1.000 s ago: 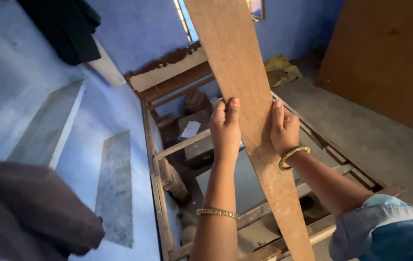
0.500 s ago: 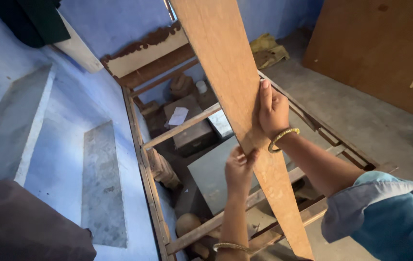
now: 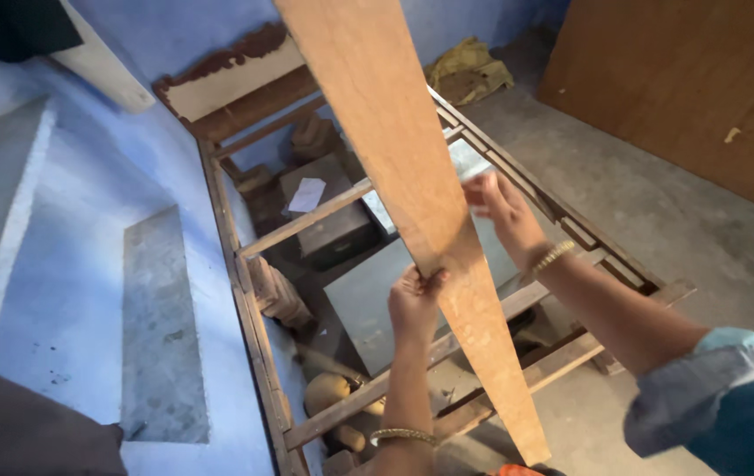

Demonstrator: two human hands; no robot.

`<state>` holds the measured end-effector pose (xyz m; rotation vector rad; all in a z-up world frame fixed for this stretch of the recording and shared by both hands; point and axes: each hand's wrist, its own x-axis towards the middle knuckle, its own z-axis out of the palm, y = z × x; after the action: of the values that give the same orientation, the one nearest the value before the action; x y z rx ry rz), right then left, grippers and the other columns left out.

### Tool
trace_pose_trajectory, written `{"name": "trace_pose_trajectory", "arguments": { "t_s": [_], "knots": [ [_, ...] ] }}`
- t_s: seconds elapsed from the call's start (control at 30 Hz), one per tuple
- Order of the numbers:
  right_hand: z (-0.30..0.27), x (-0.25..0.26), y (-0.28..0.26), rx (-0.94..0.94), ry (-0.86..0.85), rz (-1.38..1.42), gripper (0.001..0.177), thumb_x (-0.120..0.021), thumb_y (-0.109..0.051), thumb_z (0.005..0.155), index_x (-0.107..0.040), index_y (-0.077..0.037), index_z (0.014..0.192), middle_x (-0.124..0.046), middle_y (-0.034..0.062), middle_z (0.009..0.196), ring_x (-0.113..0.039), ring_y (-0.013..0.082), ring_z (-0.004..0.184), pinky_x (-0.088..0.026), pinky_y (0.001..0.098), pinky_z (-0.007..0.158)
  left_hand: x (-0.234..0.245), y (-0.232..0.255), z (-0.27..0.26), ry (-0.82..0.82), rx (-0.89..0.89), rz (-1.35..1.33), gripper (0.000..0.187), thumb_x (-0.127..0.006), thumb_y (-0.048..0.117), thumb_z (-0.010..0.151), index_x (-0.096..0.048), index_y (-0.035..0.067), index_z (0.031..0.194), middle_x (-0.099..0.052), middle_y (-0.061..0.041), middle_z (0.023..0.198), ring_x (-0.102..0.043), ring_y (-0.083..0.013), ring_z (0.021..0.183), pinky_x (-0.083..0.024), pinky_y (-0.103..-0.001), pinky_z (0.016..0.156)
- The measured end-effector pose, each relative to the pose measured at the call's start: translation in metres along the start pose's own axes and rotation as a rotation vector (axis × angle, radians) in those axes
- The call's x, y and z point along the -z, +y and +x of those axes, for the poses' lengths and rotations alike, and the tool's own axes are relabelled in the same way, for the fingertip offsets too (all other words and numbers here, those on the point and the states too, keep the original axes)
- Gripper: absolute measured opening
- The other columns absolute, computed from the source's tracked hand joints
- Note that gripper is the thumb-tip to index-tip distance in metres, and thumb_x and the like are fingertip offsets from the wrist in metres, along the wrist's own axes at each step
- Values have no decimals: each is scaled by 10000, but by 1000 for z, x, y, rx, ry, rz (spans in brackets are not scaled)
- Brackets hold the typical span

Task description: The person picks up a long wooden plank and places it across a wooden frame on the floor. They then lift a large flat wooden board and position it against the wall, later moving it toward the frame.

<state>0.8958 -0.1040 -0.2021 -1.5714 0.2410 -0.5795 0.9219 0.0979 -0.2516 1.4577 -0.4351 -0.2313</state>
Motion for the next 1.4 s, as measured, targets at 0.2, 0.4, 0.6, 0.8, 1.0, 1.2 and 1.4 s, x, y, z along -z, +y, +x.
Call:
{"name": "trace_pose_trajectory", "arguments": {
  "t_s": [0.2, 0.4, 0.6, 0.8, 1.0, 1.2, 1.4],
  "knots": [
    [-91, 42, 125, -360, 16, -201, 500, -515, -434, 1024, -546, -44, 1335, -707, 108, 1210, -637, 200, 1122, -501, 347, 949, 0, -26, -25, 68, 59, 140, 408, -793, 307, 872, -686, 16, 1136, -777, -63, 994, -717, -129, 900, -553, -299, 808],
    [-183, 57, 200, -379, -47, -233, 541, -615, -326, 967, -489, -33, 1404, -637, 134, 1335, -585, 179, 1257, -474, 342, 1052, -24, -101, -101, 120, 225, 265, 606, -788, 404, 838, -548, 21, 1242, -691, -126, 1104, -662, -234, 1010, -516, -367, 868],
    [-226, 52, 213, -535, -69, -135, 526, -476, -372, 1034, -476, -62, 1459, -635, 101, 1392, -552, 186, 1322, -430, 328, 1093, -48, -208, -177, 202, 532, 1, 608, -544, 546, 965, -565, 17, 1265, -686, -165, 1071, -653, -255, 984, -531, -394, 869],
    [-265, 44, 222, -648, -68, -28, 683, -464, -453, 999, -318, -96, 1562, -479, 101, 1547, -419, 203, 1439, -349, 353, 1154, -55, -243, -213, 236, 431, -110, 776, -539, 599, 982, -443, 14, 1483, -575, -222, 1448, -560, -297, 1346, -424, -375, 1105],
    [-294, 41, 208, -607, -232, -635, 1036, -627, -524, 915, 7, -137, 1637, -66, 140, 1710, -75, 275, 1577, -154, 413, 1249, -49, -211, -212, 258, 621, -57, 1150, -757, 506, 796, -52, 79, 1597, -320, -264, 1590, -366, -380, 1461, -402, -444, 1138],
    [-308, 18, 195, -549, -304, -1092, 1277, -841, -426, 759, 40, -128, 1634, 55, 155, 1683, 18, 289, 1563, -155, 441, 1231, -52, -224, -216, 64, 604, 197, 858, -658, 359, 964, -168, 56, 1600, -424, -253, 1562, -438, -385, 1438, -399, -426, 1124],
    [-312, 15, 204, -379, -207, -889, 1295, -868, -212, 718, 84, -83, 1586, -50, 172, 1694, -241, 358, 1517, -352, 444, 1151, -57, -240, -222, 45, 612, 299, 497, -593, 247, 980, -462, 17, 1401, -620, -237, 1345, -616, -386, 1237, -494, -457, 961]
  ]
}}
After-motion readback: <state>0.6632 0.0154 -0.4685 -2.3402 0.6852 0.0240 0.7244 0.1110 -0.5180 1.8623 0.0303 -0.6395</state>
